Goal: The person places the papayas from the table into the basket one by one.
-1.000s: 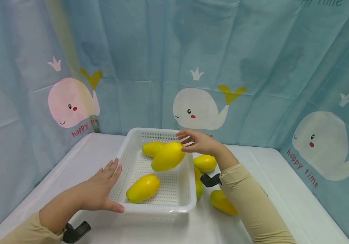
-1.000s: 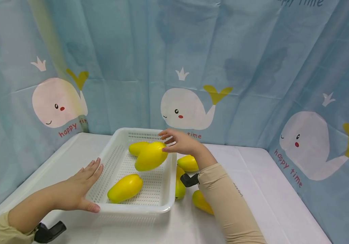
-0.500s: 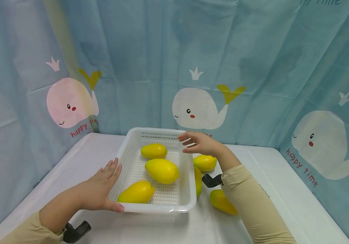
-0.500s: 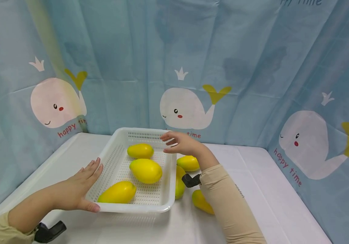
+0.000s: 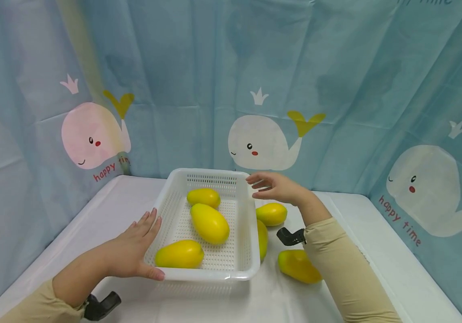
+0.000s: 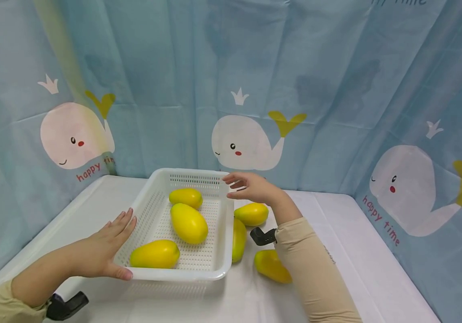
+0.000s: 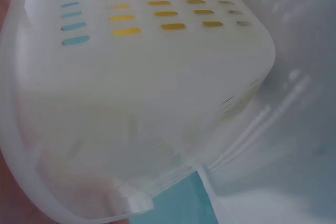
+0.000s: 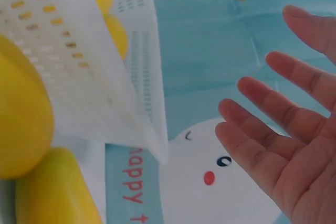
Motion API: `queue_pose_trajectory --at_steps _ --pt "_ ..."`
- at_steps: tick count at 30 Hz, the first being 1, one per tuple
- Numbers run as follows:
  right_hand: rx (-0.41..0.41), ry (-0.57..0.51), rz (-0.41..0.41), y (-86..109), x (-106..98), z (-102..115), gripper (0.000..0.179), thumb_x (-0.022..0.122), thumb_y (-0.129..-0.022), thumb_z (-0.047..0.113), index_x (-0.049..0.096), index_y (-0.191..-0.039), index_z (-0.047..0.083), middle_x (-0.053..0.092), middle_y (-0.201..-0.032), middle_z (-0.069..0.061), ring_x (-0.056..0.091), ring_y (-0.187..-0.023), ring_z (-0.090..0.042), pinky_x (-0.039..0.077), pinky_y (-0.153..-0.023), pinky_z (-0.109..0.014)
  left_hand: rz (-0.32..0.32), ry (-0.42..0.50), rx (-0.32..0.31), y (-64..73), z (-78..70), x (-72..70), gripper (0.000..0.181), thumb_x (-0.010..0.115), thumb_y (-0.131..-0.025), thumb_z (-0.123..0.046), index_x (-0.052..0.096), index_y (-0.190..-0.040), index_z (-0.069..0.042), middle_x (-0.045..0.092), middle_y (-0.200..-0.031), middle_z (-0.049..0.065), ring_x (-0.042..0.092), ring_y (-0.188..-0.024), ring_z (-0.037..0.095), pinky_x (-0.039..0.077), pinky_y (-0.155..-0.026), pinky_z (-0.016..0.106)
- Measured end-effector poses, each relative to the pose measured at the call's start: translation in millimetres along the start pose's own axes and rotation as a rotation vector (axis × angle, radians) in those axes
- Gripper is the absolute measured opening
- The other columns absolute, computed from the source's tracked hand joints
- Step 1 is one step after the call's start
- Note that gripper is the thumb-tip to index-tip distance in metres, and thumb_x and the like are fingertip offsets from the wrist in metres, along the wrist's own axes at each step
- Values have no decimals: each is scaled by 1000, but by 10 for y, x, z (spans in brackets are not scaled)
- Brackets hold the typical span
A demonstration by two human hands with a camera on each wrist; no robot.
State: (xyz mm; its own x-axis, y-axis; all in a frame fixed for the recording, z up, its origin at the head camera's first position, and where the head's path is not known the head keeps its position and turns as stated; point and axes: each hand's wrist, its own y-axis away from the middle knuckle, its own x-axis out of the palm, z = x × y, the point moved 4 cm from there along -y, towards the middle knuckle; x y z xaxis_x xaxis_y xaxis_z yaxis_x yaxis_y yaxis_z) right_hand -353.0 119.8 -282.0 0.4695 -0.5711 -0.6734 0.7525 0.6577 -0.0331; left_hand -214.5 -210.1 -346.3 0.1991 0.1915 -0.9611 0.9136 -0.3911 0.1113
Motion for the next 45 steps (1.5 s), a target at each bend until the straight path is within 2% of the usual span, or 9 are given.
queue_pose_trajectory --at_steps 10,16,24,29,35,45 --pt "-38 -10 -28 233 -240 -33 44 67 -85 21 52 -126 14 49 -131 -6 49 -117 -27 43 -95 -42 2 -3 1 -6 6 3 129 61 -55 -77 14 -144 3 -3 -151 22 1 -137 40 9 -105 60" --pt "22 -11 -6 505 -375 -117 51 67 -84 24 47 -130 13 45 -135 -9 44 -121 -32 42 -95 -44 14 17 -8 -6 -13 -3 130 63 -55 -76 12 -144 3 -4 -151 22 1 -137 41 8 -104 60" --pt "52 9 -74 820 -546 -284 52 67 -84 23 46 -131 12 45 -134 -12 47 -118 -32 45 -91 -43 20 14 -8 -5 -22 -20 128 63 -55 -75 13 -144 3 -3 -151 21 1 -137 41 8 -105 59" --pt "63 19 -72 992 -513 -376 55 66 -85 23 42 -133 11 44 -134 -15 47 -118 -35 47 -89 -40 29 32 -14 -2 -27 -20 129 64 -55 -74 12 -144 3 -4 -151 21 0 -137 41 7 -105 60" --pt "93 2 -42 1179 -398 -504 50 64 -86 22 44 -132 13 43 -135 -13 46 -118 -36 48 -88 -35 28 11 -19 -4 -17 -16 129 63 -55 -75 13 -145 2 -4 -152 20 0 -138 39 8 -105 59" --pt "67 -19 20 1343 -209 -611 49 63 -87 19 44 -131 13 42 -135 -15 44 -118 -38 48 -88 -29 36 26 -32 5 -24 -15 129 64 -54 -75 12 -145 1 -5 -152 19 -1 -138 39 6 -105 59"
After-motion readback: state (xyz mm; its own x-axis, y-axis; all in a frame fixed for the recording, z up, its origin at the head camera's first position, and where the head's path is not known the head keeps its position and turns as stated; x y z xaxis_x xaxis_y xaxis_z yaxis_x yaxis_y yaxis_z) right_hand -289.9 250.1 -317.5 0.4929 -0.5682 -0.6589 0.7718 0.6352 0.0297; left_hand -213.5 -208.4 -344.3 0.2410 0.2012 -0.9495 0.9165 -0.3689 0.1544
